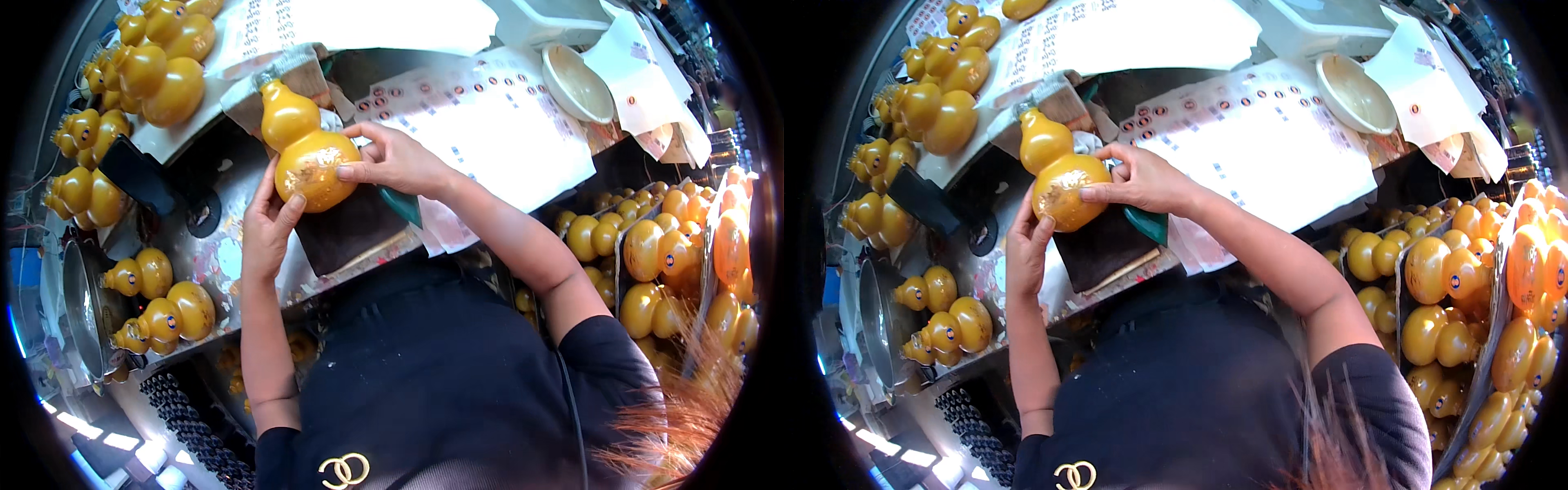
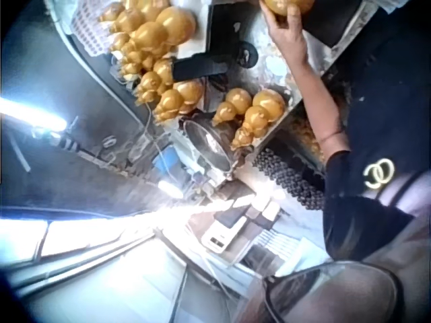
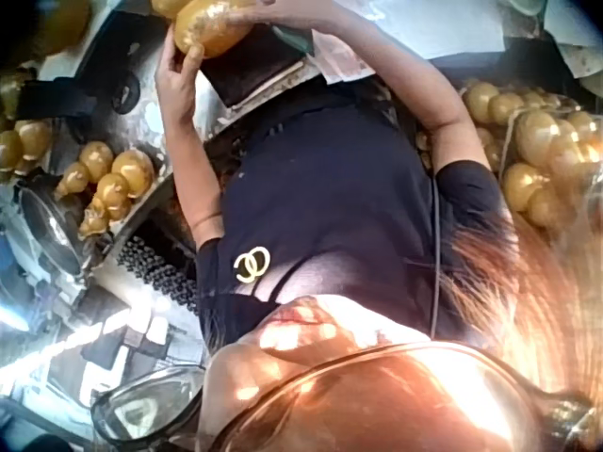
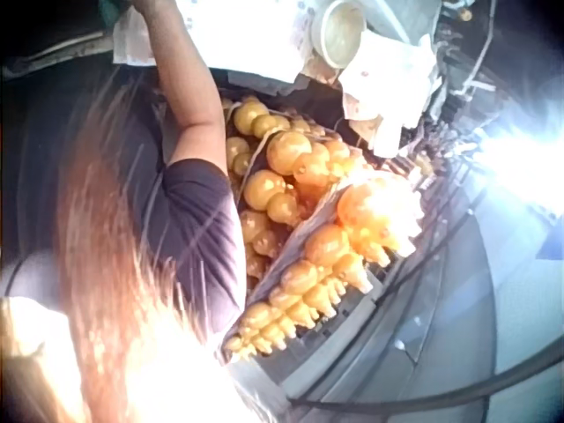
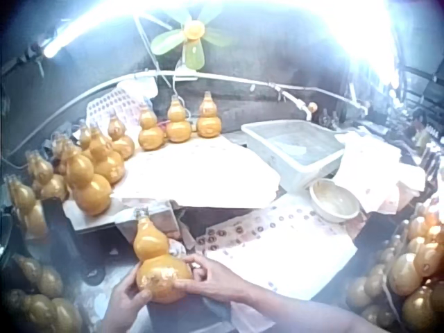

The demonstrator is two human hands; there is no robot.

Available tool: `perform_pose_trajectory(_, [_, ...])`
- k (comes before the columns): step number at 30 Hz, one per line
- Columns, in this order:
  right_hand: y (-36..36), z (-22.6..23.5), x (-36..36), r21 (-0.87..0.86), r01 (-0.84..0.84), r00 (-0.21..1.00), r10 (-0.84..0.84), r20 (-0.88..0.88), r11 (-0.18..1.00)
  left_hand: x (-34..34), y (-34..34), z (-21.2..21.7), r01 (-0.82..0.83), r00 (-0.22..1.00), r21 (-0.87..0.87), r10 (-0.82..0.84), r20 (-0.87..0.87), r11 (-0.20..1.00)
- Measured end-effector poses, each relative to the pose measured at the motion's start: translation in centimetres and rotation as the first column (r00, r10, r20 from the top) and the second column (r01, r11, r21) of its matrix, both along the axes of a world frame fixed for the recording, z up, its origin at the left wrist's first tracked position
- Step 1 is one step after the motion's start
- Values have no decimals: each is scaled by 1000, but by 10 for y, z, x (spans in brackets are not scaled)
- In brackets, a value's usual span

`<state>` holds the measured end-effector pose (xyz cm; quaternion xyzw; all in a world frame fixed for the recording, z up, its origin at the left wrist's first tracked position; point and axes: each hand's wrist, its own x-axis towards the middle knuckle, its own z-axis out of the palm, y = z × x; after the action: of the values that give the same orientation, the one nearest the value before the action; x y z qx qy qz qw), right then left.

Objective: The person repeatedly picks up yellow gourd-shaped objects, rubs their surfaces with a green pad, and places them back on a metal tray. The person handles the gourds one at a time, rotating them to cover different areas before returning them to the tray.

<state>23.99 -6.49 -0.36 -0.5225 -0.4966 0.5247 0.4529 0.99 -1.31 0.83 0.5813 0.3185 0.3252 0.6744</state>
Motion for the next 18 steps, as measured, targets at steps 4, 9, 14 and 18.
perform_pose_trajectory(4, [-12, 5, 0, -45, -28, 999, 30, 44, 999, -2, -10, 4, -1, 996, 21, 3, -85, 1000])
perform_pose_trajectory(9, [-12, 12, 1, -51, -55, 994, 60, 91, 997, -5, -8, 3, -14, 997, 19, 15, -77, 1000])
perform_pose_trajectory(14, [-11, 11, -5, -14, 8, 978, -5, 209, 1000, 1, -12, -1, -48, 998, 73, 51, -43, 996])
perform_pose_trajectory(18, [-12, 9, -5, -9, 28, 983, -26, 182, 1000, -2, -7, -2, -20, 999, 22, 21, -25, 1000])
